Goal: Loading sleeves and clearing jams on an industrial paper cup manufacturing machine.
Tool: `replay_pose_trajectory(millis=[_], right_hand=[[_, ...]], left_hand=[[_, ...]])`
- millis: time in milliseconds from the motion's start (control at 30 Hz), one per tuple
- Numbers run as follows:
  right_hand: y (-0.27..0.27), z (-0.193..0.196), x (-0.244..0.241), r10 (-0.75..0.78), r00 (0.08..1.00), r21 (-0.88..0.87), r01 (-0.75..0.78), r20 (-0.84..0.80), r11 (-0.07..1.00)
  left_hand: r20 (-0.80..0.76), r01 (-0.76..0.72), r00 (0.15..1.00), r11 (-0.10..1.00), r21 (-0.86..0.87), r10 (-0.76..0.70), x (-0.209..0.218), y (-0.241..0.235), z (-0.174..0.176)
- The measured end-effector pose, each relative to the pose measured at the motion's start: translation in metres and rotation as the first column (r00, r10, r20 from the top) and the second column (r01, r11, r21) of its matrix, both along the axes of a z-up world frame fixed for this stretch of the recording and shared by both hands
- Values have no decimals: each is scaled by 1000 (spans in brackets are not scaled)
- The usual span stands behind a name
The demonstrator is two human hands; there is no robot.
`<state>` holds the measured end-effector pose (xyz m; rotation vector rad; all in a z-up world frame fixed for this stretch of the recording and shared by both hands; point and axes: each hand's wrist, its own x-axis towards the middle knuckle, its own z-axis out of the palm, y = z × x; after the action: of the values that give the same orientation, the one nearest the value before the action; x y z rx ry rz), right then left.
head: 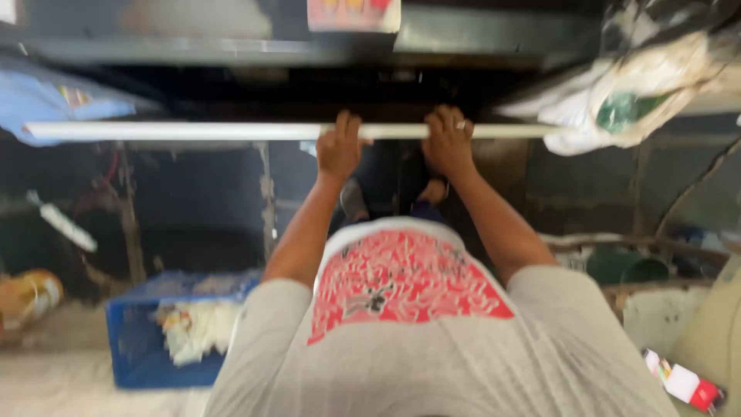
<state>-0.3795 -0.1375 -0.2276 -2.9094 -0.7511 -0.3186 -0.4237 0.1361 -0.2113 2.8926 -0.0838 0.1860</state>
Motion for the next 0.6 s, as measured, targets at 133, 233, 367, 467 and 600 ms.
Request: replay_pose_trajectory(millis=[133, 233, 367, 467, 600], right_hand=[[-9, -19, -42, -108, 982, 32, 104, 155, 994], [17, -11, -74, -516, 857, 164, 508, 8, 846], [24, -51, -105, -650, 642, 381, 765, -406, 518], [32, -32, -104, -393, 679, 662, 722, -620, 201], [37, -22, -99, -328, 522, 544, 839, -787, 30]], left_hand=[[277, -55, 956, 988, -141, 93, -36, -22, 0], [273, -124, 941, 954, -272, 200, -57, -30, -10], [143, -97, 980, 957, -273, 140, -82, -23, -22], [100, -49, 992, 960, -276, 79, -84, -22, -27], [116, -24, 992, 963, -270, 57, -78, -22, -23]])
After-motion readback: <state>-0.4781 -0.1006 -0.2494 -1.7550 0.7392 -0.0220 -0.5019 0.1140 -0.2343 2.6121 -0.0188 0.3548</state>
